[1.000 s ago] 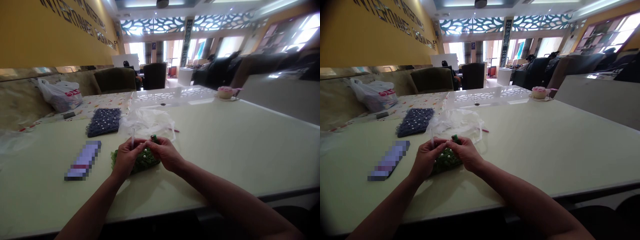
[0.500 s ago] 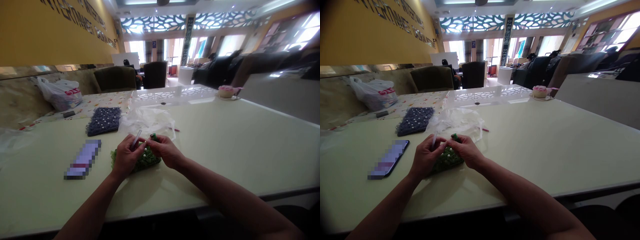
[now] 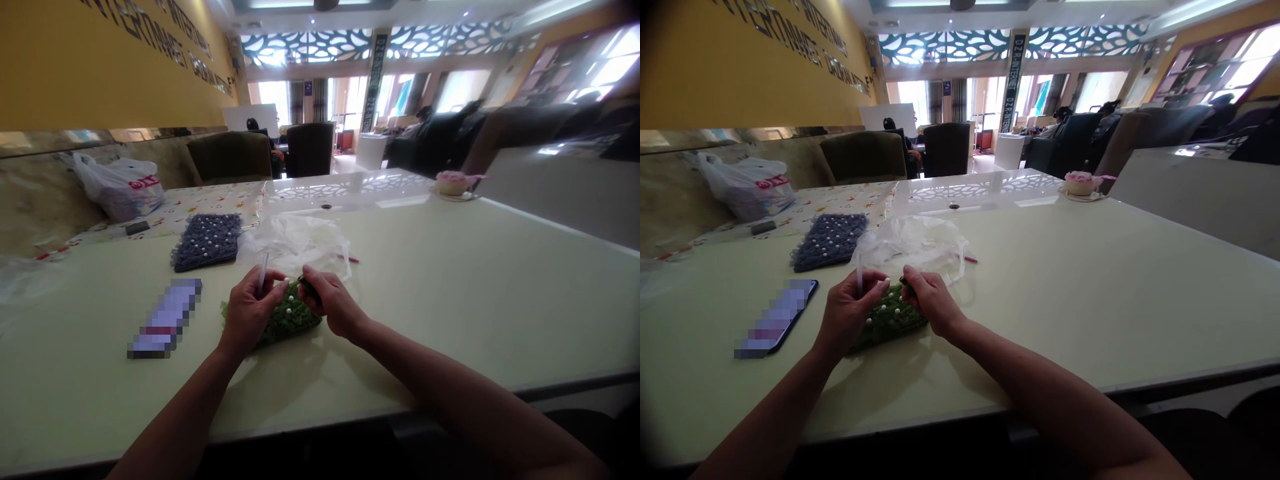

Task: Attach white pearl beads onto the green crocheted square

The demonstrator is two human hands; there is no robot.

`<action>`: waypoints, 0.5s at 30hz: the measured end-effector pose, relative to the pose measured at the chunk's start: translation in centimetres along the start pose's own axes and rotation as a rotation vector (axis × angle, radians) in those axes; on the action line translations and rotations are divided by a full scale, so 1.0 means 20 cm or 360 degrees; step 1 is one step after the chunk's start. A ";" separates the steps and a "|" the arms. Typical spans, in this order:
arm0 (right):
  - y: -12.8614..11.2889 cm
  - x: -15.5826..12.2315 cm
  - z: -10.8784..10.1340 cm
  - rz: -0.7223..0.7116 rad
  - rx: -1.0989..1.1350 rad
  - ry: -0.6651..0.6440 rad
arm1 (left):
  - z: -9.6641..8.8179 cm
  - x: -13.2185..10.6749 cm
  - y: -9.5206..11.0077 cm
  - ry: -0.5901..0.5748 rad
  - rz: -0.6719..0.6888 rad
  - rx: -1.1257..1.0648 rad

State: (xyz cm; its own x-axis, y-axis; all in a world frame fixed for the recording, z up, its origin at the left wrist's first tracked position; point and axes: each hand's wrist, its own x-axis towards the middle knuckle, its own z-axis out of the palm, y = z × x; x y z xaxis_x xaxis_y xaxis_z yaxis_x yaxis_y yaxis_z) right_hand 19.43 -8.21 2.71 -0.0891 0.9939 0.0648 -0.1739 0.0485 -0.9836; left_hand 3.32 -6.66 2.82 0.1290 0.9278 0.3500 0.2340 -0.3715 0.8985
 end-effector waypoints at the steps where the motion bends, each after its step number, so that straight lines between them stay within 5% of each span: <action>1: 0.00 0.00 0.00 -0.0003 -0.0019 -0.0003 | 0.00 0.00 0.00 -0.0004 -0.0004 -0.0010; 15: 0.00 -0.01 0.01 -0.0011 -0.0091 -0.0049 | 0.00 0.00 -0.01 -0.0055 -0.0052 -0.0073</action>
State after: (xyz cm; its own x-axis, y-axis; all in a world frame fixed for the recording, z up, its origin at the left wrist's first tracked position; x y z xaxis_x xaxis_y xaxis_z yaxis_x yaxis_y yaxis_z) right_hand 19.33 -8.48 2.81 -0.1186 0.9900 0.0760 -0.1186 0.0618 -0.9910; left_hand 3.35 -6.61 2.62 0.1551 0.9375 0.3115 0.1940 -0.3381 0.9209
